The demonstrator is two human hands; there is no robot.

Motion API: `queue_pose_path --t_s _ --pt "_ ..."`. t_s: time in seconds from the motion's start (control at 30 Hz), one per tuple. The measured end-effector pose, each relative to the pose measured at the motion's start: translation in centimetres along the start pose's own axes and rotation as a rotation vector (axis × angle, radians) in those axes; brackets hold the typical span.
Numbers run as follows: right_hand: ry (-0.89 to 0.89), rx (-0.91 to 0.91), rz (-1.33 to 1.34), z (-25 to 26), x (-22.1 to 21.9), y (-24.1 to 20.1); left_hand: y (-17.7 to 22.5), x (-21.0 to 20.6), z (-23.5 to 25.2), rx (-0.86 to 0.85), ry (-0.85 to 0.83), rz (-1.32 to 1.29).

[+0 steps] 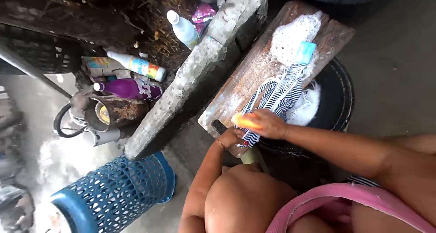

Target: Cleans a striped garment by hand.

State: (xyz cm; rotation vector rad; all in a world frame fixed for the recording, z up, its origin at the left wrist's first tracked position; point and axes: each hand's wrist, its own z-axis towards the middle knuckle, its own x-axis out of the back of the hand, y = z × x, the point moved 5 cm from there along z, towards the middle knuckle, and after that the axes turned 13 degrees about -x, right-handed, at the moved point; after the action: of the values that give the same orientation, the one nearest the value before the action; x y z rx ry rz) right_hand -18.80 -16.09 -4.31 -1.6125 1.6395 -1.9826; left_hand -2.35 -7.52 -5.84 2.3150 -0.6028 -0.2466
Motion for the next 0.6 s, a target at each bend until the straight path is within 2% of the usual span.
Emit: queue_pose_path --t_s 0.07,0.13,0.2,0.23,0.3,0.37,0.4,0.43,0.5,0.6 --pt "0.181 -0.059 -0.082 0.6 4.2 5.3 -0.2 -0.2 -0.5 -0.007 -0.003 -0.028" --pt "0.304 -0.259 -0.217 1.7 10.7 10.7 -0.4 -0.3 -0.4 -0.035 0.008 -0.066" --pt "0.387 -0.373 -0.287 2.3 14.5 11.5 -0.3 -0.3 -0.4 -0.047 0.013 -0.078" --pt "0.419 -0.395 -0.271 2.3 14.4 10.1 -0.3 -0.3 -0.4 -0.047 0.007 -0.077" --pt "0.408 -0.337 -0.157 1.7 10.1 5.2 -0.1 -0.4 -0.2 -0.05 0.004 -0.085" --pt "0.172 -0.185 -0.024 0.2 3.0 0.8 -0.1 -0.5 -0.3 -0.069 0.003 -0.122" --pt "0.057 -0.075 -0.011 -0.5 0.5 -0.4 0.1 -0.6 -0.5 -0.087 0.006 -0.145" --pt "0.03 0.02 -0.027 -0.8 -0.4 -0.5 0.3 -0.4 -0.7 -0.109 0.008 -0.155" --pt "0.125 0.026 -0.072 -0.4 1.7 2.8 0.6 -0.5 -1.3 -0.145 0.006 -0.141" --pt "0.303 -0.227 -0.245 1.9 9.9 10.4 1.2 -0.3 -1.7 -0.215 0.035 -0.104"
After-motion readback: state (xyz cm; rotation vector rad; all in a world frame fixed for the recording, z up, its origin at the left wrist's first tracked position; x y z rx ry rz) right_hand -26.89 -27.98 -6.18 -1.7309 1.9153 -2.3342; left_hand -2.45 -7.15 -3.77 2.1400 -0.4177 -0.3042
